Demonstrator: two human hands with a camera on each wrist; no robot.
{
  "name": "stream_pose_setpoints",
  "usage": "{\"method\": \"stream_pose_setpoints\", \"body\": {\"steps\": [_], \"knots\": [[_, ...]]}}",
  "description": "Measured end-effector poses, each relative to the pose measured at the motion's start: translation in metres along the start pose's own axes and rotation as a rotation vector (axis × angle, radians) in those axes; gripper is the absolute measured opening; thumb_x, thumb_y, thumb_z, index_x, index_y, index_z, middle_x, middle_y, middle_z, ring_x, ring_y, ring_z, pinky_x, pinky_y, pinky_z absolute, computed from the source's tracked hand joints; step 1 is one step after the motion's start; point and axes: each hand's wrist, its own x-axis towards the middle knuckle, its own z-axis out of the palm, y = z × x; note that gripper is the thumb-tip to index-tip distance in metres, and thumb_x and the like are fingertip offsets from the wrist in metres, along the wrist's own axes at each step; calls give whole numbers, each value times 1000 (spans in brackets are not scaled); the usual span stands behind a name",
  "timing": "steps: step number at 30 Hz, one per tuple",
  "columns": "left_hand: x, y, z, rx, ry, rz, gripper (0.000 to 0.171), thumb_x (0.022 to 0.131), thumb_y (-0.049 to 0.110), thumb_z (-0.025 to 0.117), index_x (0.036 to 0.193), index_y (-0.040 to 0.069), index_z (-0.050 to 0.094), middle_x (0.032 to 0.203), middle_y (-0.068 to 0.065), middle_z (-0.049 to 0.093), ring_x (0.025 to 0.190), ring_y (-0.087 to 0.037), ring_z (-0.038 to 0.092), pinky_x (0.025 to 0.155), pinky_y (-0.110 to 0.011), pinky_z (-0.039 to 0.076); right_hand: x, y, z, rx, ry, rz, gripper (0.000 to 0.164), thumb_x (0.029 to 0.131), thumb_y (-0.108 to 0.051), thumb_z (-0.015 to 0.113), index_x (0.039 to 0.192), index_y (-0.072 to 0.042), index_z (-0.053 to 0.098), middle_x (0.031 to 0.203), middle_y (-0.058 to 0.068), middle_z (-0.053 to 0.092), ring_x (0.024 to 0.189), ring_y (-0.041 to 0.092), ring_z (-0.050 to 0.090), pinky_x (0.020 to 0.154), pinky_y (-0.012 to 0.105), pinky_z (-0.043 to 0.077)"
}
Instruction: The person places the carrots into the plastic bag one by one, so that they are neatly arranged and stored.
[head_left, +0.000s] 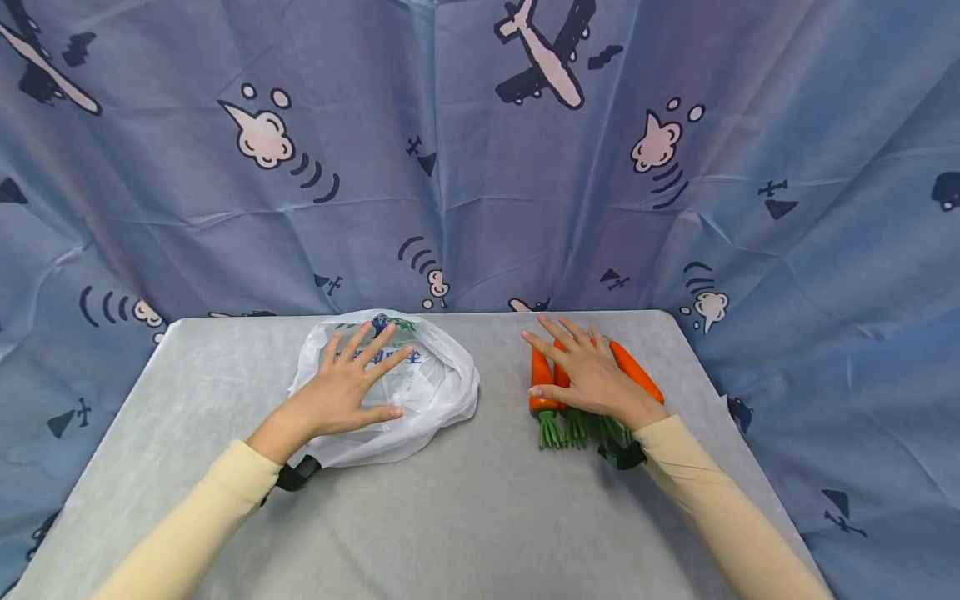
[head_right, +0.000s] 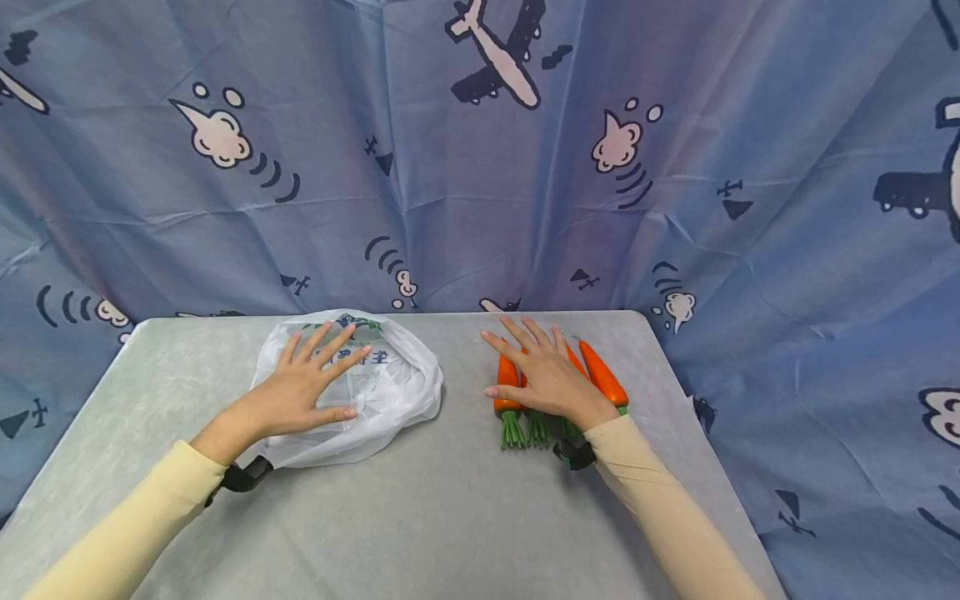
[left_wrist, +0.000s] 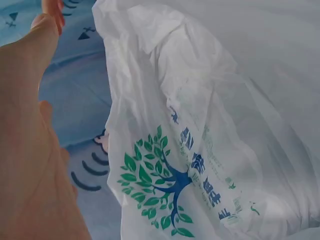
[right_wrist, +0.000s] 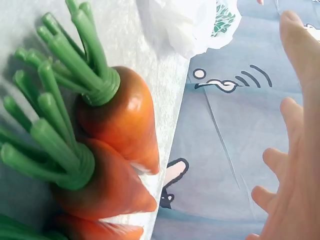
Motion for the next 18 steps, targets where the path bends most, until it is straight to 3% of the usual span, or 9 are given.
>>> {"method": "stream_pose_setpoints", "body": {"steps": [6, 11, 18], "knots": [[-7, -14, -7, -122, 28, -77, 91, 87, 63, 62, 159, 37, 12, 169, -8, 0, 155, -42, -3, 116, -74, 2, 0, 3, 3, 111, -2, 34, 86, 88, -63, 60, 158, -40, 15, 169, -1, 8, 154, 37, 16, 119, 71, 10], [-23, -32, -14, -249, 59, -157, 90, 91, 56, 62, 160, 33, 9, 169, -5, -13, 154, -39, -14, 116, -73, -6, -1, 7, 9, 215, 19, 108, 87, 88, -61, 63, 158, -40, 15, 167, 6, 17, 152, 39, 19, 118, 70, 17], [-44, -53, -11, -444, 134, -239, 90, 93, 41, 67, 160, 34, 8, 167, -5, -18, 153, -41, -17, 114, -76, -6, -3, 16, 22, 300, 47, 183, 87, 88, -63, 62, 158, -37, 17, 164, 9, 25, 151, 39, 22, 116, 69, 23]]}}
